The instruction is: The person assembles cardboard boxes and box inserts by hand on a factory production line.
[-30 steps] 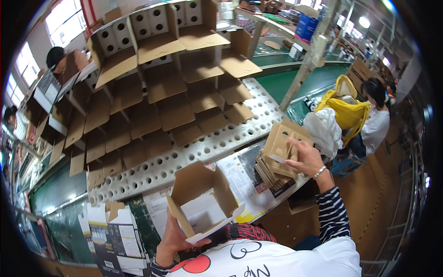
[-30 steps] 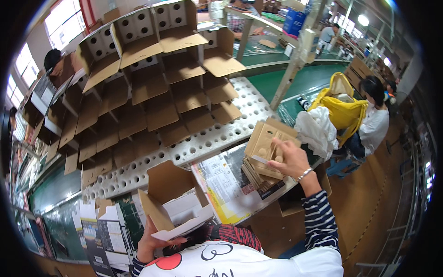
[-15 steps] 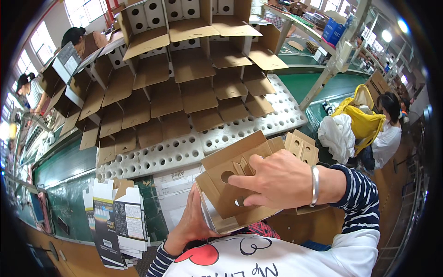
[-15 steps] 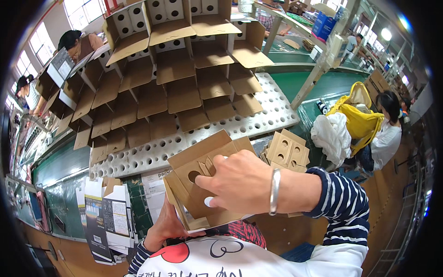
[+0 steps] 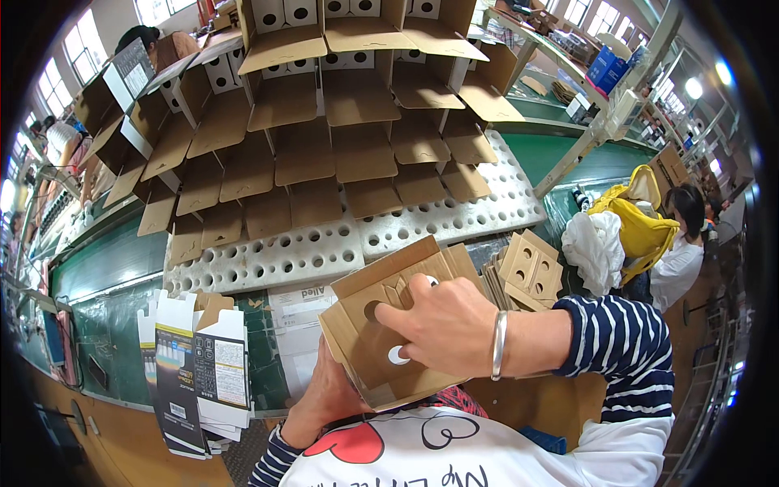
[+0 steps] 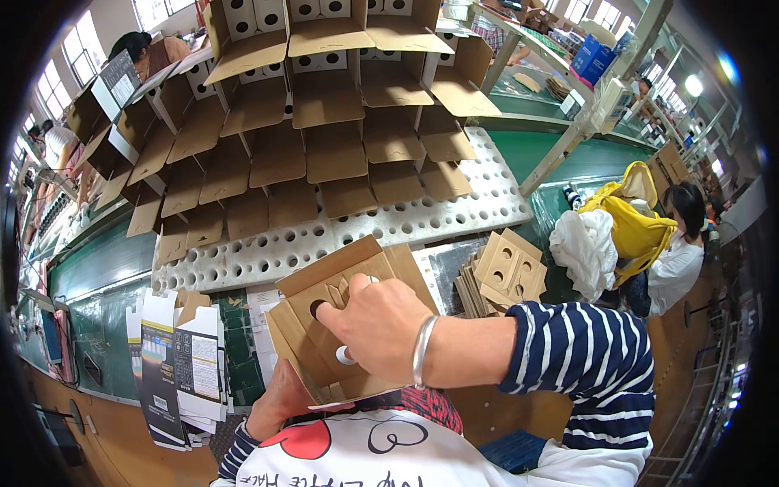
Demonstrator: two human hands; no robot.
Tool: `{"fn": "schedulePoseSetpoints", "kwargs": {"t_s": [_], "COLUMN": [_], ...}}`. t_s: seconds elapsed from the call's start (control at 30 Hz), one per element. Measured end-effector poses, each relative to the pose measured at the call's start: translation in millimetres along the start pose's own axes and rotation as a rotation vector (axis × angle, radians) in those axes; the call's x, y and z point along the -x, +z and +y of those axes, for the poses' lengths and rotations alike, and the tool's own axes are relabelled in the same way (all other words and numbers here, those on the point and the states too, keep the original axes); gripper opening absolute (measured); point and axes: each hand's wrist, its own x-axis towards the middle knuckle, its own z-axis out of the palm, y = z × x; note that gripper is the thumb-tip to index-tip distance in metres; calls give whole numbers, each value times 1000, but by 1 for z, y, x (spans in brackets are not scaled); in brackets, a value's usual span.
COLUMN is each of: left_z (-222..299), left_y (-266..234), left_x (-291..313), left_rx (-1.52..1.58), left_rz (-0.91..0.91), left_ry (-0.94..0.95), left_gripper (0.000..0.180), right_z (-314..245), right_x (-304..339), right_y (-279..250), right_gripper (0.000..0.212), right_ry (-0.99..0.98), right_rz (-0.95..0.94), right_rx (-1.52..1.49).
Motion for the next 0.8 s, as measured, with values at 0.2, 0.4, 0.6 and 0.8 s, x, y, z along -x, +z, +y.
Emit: {"fn": "schedulePoseSetpoints", "kwargs": {"t_s": [0.2, 0.4, 0.6, 0.8], "left_z": [-8, 25, -8, 29], "left_y": [20, -2, 20, 0], "left_x": [0, -16, 0, -12], "left_rx": [-74, -101, -235, -132], "left_rz": [40, 75, 25, 175], "left_ry": [86, 239, 119, 325], "left_gripper": [86, 86, 99, 105], "right_z": [-35, -16, -23, -8], "right_x": [10, 1, -8, -11], "right_y": [-14, 12, 8, 29], "right_gripper": [38, 36, 41, 50], "right_ry": [10, -2, -38, 70], "right_rz": [45, -130, -259, -359], "right_rx": [290, 1, 56, -185]}}
